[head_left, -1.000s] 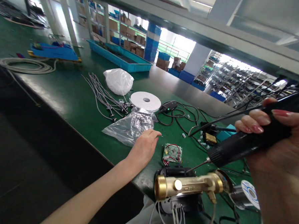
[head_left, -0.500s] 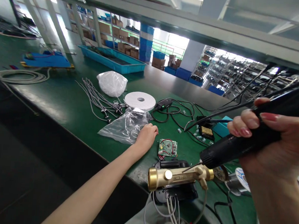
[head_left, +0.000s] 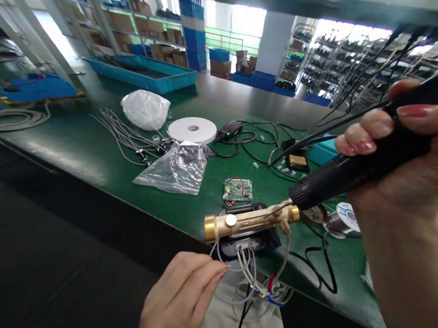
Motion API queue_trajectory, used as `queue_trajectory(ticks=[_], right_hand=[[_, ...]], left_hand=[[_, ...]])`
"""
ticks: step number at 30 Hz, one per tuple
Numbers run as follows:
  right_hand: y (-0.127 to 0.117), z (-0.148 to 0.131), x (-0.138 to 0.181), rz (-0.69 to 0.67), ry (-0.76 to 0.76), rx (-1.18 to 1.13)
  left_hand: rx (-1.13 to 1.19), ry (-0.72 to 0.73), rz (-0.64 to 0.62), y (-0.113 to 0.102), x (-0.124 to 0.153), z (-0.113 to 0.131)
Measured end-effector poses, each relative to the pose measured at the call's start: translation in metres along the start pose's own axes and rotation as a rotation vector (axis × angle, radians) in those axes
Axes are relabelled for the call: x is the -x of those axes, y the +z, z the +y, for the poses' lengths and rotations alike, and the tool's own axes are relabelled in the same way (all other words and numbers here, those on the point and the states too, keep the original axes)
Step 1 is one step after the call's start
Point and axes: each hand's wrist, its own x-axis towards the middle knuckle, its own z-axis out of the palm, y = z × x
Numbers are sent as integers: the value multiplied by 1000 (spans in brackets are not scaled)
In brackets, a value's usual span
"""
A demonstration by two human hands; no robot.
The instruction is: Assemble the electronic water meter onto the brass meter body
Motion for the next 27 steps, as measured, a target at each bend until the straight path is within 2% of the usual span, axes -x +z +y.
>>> queue_trajectory(ticks=[3,6,11,16,22,27], right_hand=[[0,-2,2,-6,-3,-1],[0,-6,3,11,5,-8],[-3,-10,3,20,-11,-10],[-8,-10,4,25,-19,-9],[-12,-9,5,8,1,-11],[-9,-11,4,14,11,-6]], left_hand=[[-63,128,-28,22,7,-2],[-182,255,-67,35,5,-10],[-281,340,-135,36,0,-12],[-352,447,-127,33,-11,-7],[-367,476,-165,33,-21,-3],[-304,415,-178,34,-15,-8]])
